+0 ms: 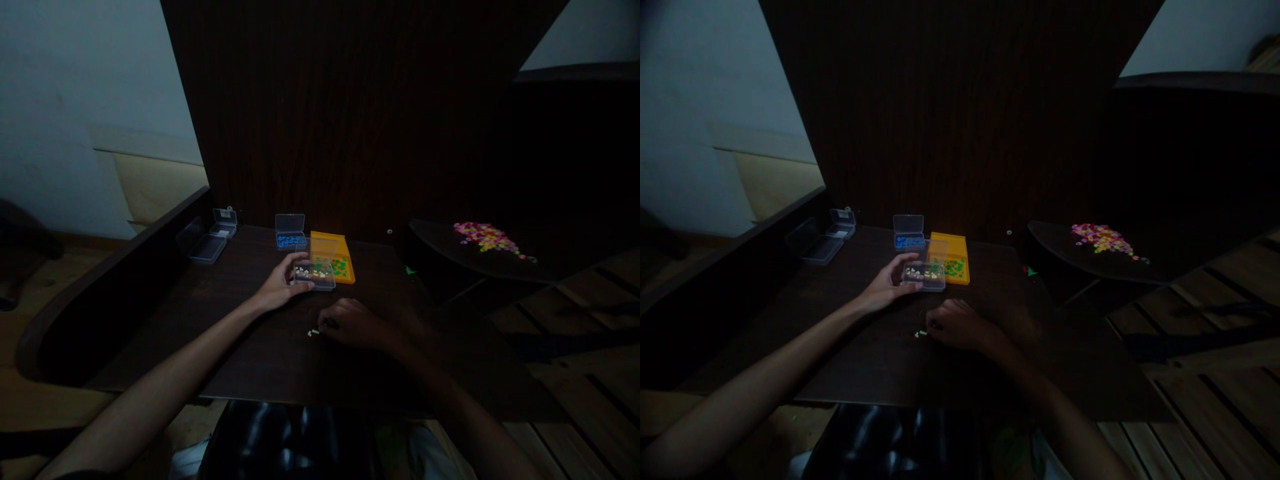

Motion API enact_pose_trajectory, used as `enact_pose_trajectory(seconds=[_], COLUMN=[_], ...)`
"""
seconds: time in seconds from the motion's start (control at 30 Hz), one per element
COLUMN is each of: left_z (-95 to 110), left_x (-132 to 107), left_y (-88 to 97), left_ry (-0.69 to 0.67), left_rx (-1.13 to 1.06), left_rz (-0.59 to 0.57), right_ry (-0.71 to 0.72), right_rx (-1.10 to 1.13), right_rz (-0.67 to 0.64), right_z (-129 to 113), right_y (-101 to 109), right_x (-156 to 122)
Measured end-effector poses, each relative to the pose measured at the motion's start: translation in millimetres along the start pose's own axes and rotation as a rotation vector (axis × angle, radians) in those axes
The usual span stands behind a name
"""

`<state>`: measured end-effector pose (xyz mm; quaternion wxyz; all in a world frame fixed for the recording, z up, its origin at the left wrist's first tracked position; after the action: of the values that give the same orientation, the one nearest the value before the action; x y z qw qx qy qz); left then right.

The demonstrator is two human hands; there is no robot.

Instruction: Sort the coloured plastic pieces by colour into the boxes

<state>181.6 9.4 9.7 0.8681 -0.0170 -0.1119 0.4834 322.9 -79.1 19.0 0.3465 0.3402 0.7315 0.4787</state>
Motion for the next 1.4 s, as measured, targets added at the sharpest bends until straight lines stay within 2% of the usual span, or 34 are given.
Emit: enact_pose_trajectory(seconds=[0.1, 0.23, 0.37, 0.47, 0.67, 0.83, 1.03, 1.2, 1.3, 1.4], left_z=[-0.6, -2.2, -2.4, -1.0, -3.6, -4.1, -0.7, 0.2, -0.3, -0.8], left_x=[0.3, 0.9, 1.1, 0.8, 0.4, 0.5, 0.7, 0.8, 0.9, 1.0], left_y=[0.0, 0.7, 0.1, -1.1, -2.2, -3.0, -3.2, -3.2, -3.3, -2.6], left_ry=[-0.013, -0.042, -0.049, -0.046, -0.017, -0.022, -0.05, -0.045, -0.032, -0.032], left_rx=[-0.001, 0.002, -0.008, -0.012, -0.037, -0.05, -0.011, -0.022, -0.041, -0.048], left_rz=[-0.006, -0.003, -0.013, -0.02, -0.024, -0.041, -0.042, -0.03, -0.026, -0.012], right_ry=[0.046, 0.108, 0.092, 0.078, 0.028, -0.004, -0.002, 0.053, 0.138, 0.214], right_rx=[0.032, 0.129, 0.183, 0.137, -0.04, -0.095, -0.059, 0.06, 0.147, 0.153], right_rz=[0.021, 0.065, 0.224, 0.302, 0.277, 0.252, 0.327, 0.372, 0.286, 0.107], right_z=[-0.7, -3.7, -2.1, 2.1, 12.4, 16.3, 18.3, 9.0, -2.8, -14.1], right_y=[5.3, 29.0, 63.9, 78.0, 68.8, 60.1, 67.5, 77.5, 71.4, 51.3], right_x=[1.4, 3.2, 9.4, 20.3, 47.8, 57.0, 52.1, 33.0, 19.5, 9.7])
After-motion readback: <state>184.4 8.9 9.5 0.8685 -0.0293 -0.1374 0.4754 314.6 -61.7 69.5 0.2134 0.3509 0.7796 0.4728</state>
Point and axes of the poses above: each hand's wrist, its own x-axis towards the middle knuckle, its own y-axis out of the back of the hand, z = x × y, the point moved 5 cm from there along x, towards the middle knuckle, and after that the axes turned 1 degree about -y, right-handed, at the moved point
